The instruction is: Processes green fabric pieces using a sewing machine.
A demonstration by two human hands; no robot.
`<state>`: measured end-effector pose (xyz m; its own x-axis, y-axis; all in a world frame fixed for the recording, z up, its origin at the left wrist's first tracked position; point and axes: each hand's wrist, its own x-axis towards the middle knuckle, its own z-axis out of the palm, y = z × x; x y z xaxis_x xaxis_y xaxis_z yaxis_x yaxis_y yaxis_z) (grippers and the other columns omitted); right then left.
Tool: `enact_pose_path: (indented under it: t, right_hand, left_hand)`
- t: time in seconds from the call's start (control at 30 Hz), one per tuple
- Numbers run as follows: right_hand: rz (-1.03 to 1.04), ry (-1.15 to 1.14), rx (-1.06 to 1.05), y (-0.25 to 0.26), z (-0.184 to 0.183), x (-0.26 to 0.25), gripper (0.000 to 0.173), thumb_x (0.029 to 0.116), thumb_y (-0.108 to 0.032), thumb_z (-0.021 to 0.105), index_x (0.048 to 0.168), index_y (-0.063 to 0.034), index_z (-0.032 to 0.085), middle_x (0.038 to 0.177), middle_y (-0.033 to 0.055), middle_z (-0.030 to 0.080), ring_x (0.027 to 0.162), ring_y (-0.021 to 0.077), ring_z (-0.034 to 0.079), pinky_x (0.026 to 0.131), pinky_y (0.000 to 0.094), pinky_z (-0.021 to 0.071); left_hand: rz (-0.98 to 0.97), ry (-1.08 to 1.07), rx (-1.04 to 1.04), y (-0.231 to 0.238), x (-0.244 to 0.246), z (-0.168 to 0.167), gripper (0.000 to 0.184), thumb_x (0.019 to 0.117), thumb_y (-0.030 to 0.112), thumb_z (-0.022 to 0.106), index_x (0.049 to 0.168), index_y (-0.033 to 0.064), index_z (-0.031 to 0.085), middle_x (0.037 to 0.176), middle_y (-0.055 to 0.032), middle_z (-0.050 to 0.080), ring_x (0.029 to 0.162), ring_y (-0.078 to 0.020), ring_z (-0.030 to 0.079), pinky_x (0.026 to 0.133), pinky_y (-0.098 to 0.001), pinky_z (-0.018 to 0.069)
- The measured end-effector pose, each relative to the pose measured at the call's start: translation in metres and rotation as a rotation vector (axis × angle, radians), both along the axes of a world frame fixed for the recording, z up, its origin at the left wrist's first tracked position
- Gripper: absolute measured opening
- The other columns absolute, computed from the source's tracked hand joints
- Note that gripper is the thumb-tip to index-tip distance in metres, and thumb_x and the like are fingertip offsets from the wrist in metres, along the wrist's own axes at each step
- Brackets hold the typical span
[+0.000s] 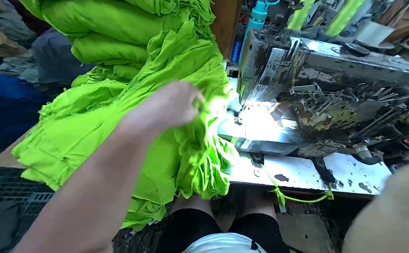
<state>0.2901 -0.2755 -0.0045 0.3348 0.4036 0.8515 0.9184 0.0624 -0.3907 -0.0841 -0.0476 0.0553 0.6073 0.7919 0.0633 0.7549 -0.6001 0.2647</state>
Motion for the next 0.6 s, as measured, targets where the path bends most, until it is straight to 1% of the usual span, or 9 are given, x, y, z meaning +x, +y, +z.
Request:
enact_pose_path:
  t: [0.03,0.07,0.13,0.2,0.3,0.4,0.53,0.57,0.6]
  right_hand:
    - [0.074,-0.032,-0.119,0.013,-0.009,-0.046,0.032,0.1029,-0.016,0.06,0.121,0.0095,0.065,0.108,0.0151,0.068,0.093,0.0103,0.067,0.085,0.024,0.0565]
    - [0.158,-0.081,-0.187,0.034,-0.022,-0.083,0.031,0.0992,-0.02,0.066,0.113,0.0071,0.073,0.099,0.0191,0.072,0.086,0.0182,0.071,0.077,0.0313,0.0598]
    - [0.236,-0.212,-0.306,0.077,-0.05,-0.139,0.027,0.0972,-0.03,0.068,0.103,-0.0056,0.079,0.087,0.0143,0.073,0.076,0.0261,0.072,0.065,0.0416,0.0596]
    - [0.298,-0.27,-0.392,0.112,-0.067,-0.169,0.025,0.0974,-0.024,0.065,0.112,-0.0087,0.078,0.084,0.0112,0.071,0.067,0.0288,0.069,0.054,0.0462,0.0555]
    - [0.32,-0.222,-0.53,0.139,-0.063,-0.183,0.025,0.1028,-0.018,0.058,0.117,-0.0079,0.075,0.1,0.0123,0.074,0.08,0.0323,0.073,0.063,0.052,0.0584]
    - [0.37,-0.093,-0.487,0.141,-0.05,-0.185,0.026,0.1048,-0.019,0.056,0.116,-0.0047,0.075,0.098,0.0137,0.073,0.081,0.0305,0.072,0.069,0.0501,0.0602]
    - [0.633,-0.148,-0.391,0.117,-0.059,-0.227,0.038,0.1037,-0.03,0.054,0.124,-0.0044,0.073,0.087,0.0095,0.071,0.07,0.0184,0.065,0.062,0.0356,0.0568]
    - [0.718,-0.183,-0.404,0.111,-0.069,-0.242,0.038,0.1033,-0.032,0.055,0.122,-0.0052,0.074,0.088,0.0092,0.071,0.072,0.0182,0.067,0.064,0.0348,0.0578]
    - [0.784,-0.217,-0.436,0.107,-0.084,-0.254,0.037,0.1024,-0.032,0.057,0.122,-0.0063,0.074,0.09,0.0098,0.071,0.073,0.0202,0.068,0.063,0.0366,0.0582]
  left_hand:
    - [-0.079,0.03,-0.056,-0.023,-0.008,0.002,0.014,0.0978,0.022,0.071,0.089,0.0111,0.074,0.076,-0.0083,0.066,0.068,-0.025,0.064,0.061,-0.0504,0.053]
    - [-0.126,0.052,-0.086,-0.043,-0.012,0.0,0.022,0.0982,0.031,0.07,0.084,0.0145,0.073,0.07,-0.0018,0.065,0.063,-0.0174,0.062,0.057,-0.0432,0.053]
    - [-0.173,0.06,0.011,-0.073,-0.012,-0.01,0.025,0.0995,0.037,0.066,0.086,0.0172,0.073,0.074,0.0021,0.065,0.066,-0.0143,0.064,0.06,-0.0415,0.0547]
    - [-0.222,-0.004,0.137,-0.086,-0.01,-0.023,0.025,0.0996,0.035,0.064,0.086,0.0158,0.073,0.074,0.0008,0.064,0.069,-0.0166,0.065,0.063,-0.0427,0.0545]
    - [-0.307,-0.049,0.099,-0.101,-0.013,-0.046,0.019,0.0991,0.022,0.064,0.091,0.0088,0.075,0.082,-0.0084,0.07,0.08,-0.0274,0.069,0.074,-0.0515,0.0546]
    - [-0.522,-0.025,0.001,-0.121,-0.021,-0.102,0.009,0.0908,0.012,0.07,0.095,0.0096,0.077,0.098,-0.0111,0.074,0.101,-0.0335,0.069,0.095,-0.0596,0.0499]
    - [-0.732,-0.091,-0.327,-0.14,-0.04,-0.155,0.039,0.0858,0.003,0.075,0.124,0.0124,0.074,0.132,-0.0158,0.066,0.134,-0.0395,0.054,0.12,-0.0694,0.0234]
    - [-0.763,-0.178,-0.407,-0.14,-0.049,-0.148,0.039,0.088,0.002,0.072,0.126,0.0104,0.073,0.132,-0.0153,0.067,0.134,-0.0354,0.056,0.121,-0.0623,0.0287]
    - [-0.774,-0.276,-0.465,-0.137,-0.059,-0.136,0.034,0.091,0.001,0.07,0.125,0.007,0.073,0.127,-0.0143,0.069,0.126,-0.0295,0.062,0.114,-0.0509,0.0422]
